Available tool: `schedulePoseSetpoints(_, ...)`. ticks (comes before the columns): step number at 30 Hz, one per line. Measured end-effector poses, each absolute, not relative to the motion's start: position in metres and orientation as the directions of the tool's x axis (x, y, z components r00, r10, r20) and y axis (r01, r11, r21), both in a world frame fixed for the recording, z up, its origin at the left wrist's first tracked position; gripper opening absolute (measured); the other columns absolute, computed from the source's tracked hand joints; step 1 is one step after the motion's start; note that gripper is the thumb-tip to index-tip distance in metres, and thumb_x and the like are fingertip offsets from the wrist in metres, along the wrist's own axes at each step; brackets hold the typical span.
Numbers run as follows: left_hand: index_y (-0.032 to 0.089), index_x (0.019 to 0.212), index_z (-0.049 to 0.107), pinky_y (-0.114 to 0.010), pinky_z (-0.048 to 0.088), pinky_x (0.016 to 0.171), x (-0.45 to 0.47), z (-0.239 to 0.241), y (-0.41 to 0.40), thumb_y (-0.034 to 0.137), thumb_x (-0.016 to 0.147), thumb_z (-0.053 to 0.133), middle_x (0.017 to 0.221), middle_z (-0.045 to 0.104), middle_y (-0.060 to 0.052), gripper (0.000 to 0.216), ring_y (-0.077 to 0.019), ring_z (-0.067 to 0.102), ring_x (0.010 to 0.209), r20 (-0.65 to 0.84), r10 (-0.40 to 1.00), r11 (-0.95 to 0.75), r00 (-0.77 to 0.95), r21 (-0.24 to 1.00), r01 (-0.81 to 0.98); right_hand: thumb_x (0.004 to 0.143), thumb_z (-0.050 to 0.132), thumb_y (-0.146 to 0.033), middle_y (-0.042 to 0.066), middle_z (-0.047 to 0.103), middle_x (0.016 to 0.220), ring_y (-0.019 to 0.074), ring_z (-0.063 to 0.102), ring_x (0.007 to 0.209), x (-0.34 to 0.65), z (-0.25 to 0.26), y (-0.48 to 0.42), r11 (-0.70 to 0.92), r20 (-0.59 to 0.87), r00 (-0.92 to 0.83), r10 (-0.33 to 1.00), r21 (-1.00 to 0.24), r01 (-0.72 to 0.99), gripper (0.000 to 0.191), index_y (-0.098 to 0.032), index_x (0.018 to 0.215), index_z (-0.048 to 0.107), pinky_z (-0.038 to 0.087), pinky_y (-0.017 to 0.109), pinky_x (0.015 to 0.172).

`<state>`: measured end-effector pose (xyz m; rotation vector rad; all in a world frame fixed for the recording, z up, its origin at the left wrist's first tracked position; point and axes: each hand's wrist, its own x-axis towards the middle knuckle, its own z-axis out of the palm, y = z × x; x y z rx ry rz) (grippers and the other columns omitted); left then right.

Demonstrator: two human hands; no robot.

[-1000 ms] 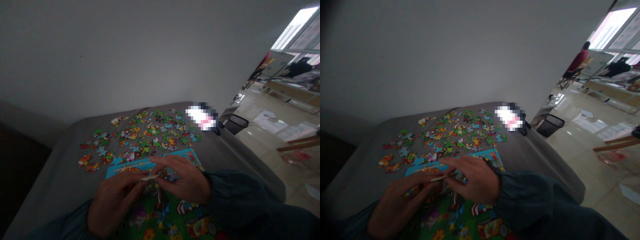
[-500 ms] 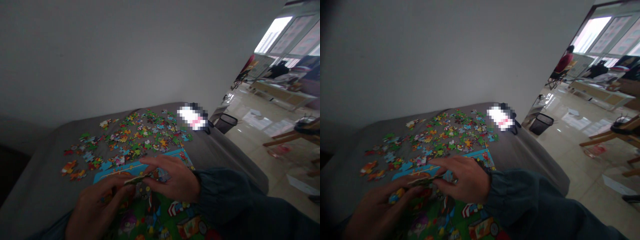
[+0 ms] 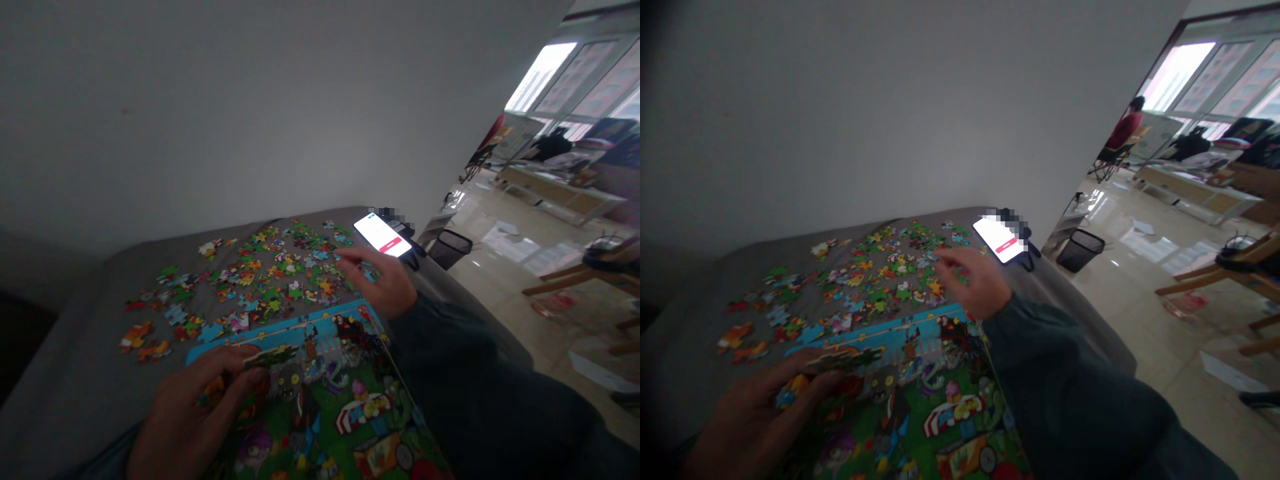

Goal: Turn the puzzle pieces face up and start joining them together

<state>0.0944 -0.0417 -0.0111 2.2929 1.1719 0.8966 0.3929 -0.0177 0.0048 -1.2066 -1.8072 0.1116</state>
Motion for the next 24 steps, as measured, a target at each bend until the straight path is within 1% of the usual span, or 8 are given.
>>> schedulePoseSetpoints(2, 0.026, 0.066, 0.065, -0.017, 0.048, 0.052, 0.093, -0.012, -0.042, 0.047, 0.087, 0.055, 0.065, 0.071, 0.004, 0.032, -0.0124, 0.066, 0.056, 0.339, 0.839, -0.54, 0.425, 0.613, 0.577, 0.088, 0.054, -0.028, 0.009, 0.07, 0.097, 0.0198, 0.063, 0.087, 0.434, -0.004, 0.003, 0.311, 0.556, -0.007, 0.831, -0.454, 0.835, 0.023, -0.017, 0.103, 0.068, 0.049, 0.037, 0.08)
schedulePoseSetpoints(4, 0.025, 0.062, 0.061, -0.018, 0.047, 0.05, 0.092, -0.013, -0.042, 0.046, 0.087, 0.054, 0.056, 0.066, 0.005, 0.034, -0.0121, 0.062, 0.049, 0.314, 0.857, -0.512, 0.409, 0.617, 0.598, 0.083, 0.06, -0.03, 0.011, 0.07, 0.098, 0.0241, 0.061, 0.092, 0.468, -0.016, 0.018, 0.11, 0.421, 0.039, 0.906, -0.322, 0.94, 0.024, -0.016, 0.099, 0.071, 0.045, 0.042, 0.086)
schedulePoseSetpoints(7, 0.024, 0.058, 0.057, -0.02, 0.046, 0.047, 0.092, -0.014, -0.04, 0.046, 0.086, 0.053, 0.048, 0.058, 0.006, 0.036, -0.0126, 0.057, 0.045, 0.286, 0.879, -0.473, 0.382, 0.623, 0.623, 0.079, 0.066, -0.038, 0.01, 0.067, 0.106, 0.0297, 0.056, 0.104, 0.491, -0.033, 0.027, -0.032, 0.284, 0.078, 0.956, -0.164, 0.986, 0.031, -0.021, 0.104, 0.073, 0.039, 0.046, 0.092)
schedulePoseSetpoints(9, 0.023, 0.057, 0.053, -0.021, 0.044, 0.046, 0.093, -0.013, -0.04, 0.047, 0.086, 0.052, 0.046, 0.053, 0.006, 0.037, -0.0127, 0.054, 0.044, 0.269, 0.898, -0.437, 0.348, 0.64, 0.633, 0.079, 0.065, -0.043, 0.008, 0.067, 0.109, 0.0316, 0.052, 0.106, 0.492, -0.038, 0.028, -0.055, 0.266, 0.089, 0.96, -0.133, 0.99, 0.033, -0.026, 0.106, 0.073, 0.038, 0.046, 0.091)
schedulePoseSetpoints(12, 0.023, 0.054, 0.048, -0.021, 0.041, 0.043, 0.096, -0.01, -0.039, 0.049, 0.084, 0.051, 0.043, 0.047, 0.007, 0.04, -0.0121, 0.049, 0.042, 0.25, 0.925, -0.377, 0.285, 0.689, 0.62, 0.08, 0.064, -0.043, 0.008, 0.067, 0.109, 0.0319, 0.052, 0.104, 0.487, -0.038, 0.028, -0.037, 0.262, 0.072, 0.962, -0.136, 0.99, 0.033, -0.027, 0.107, 0.073, 0.037, 0.045, 0.089)
schedulePoseSetpoints(15, 0.022, 0.054, 0.047, -0.021, 0.037, 0.039, 0.098, -0.007, -0.039, 0.051, 0.082, 0.051, 0.044, 0.045, 0.006, 0.041, -0.0114, 0.046, 0.041, 0.225, 0.939, -0.341, 0.26, 0.717, 0.608, 0.08, 0.064, -0.039, 0.009, 0.067, 0.109, 0.0306, 0.052, 0.104, 0.486, -0.038, 0.029, 0.003, 0.256, 0.034, 0.966, -0.146, 0.989, 0.031, -0.025, 0.106, 0.074, 0.037, 0.044, 0.089)
schedulePoseSetpoints(19, 0.022, 0.054, 0.048, -0.02, 0.036, 0.04, 0.098, -0.006, -0.039, 0.05, 0.082, 0.052, 0.045, 0.045, 0.007, 0.04, -0.0109, 0.045, 0.041, 0.215, 0.942, -0.333, 0.259, 0.712, 0.619, 0.082, 0.061, -0.034, 0.01, 0.067, 0.105, 0.0291, 0.053, 0.102, 0.484, -0.041, 0.031, 0.028, 0.275, 0.012, 0.961, -0.141, 0.99, 0.027, -0.021, 0.101, 0.074, 0.038, 0.043, 0.09)
schedulePoseSetpoints(24, 0.022, 0.056, 0.048, -0.02, 0.036, 0.04, 0.098, -0.006, -0.04, 0.051, 0.083, 0.052, 0.045, 0.044, 0.007, 0.04, -0.011, 0.044, 0.042, 0.2, 0.945, -0.322, 0.26, 0.713, 0.623, 0.084, 0.06, -0.042, 0.012, 0.065, 0.105, 0.0289, 0.054, 0.101, 0.474, -0.04, 0.032, 0.008, 0.257, 0.027, 0.966, -0.134, 0.991, 0.034, -0.018, 0.105, 0.072, 0.039, 0.043, 0.092)
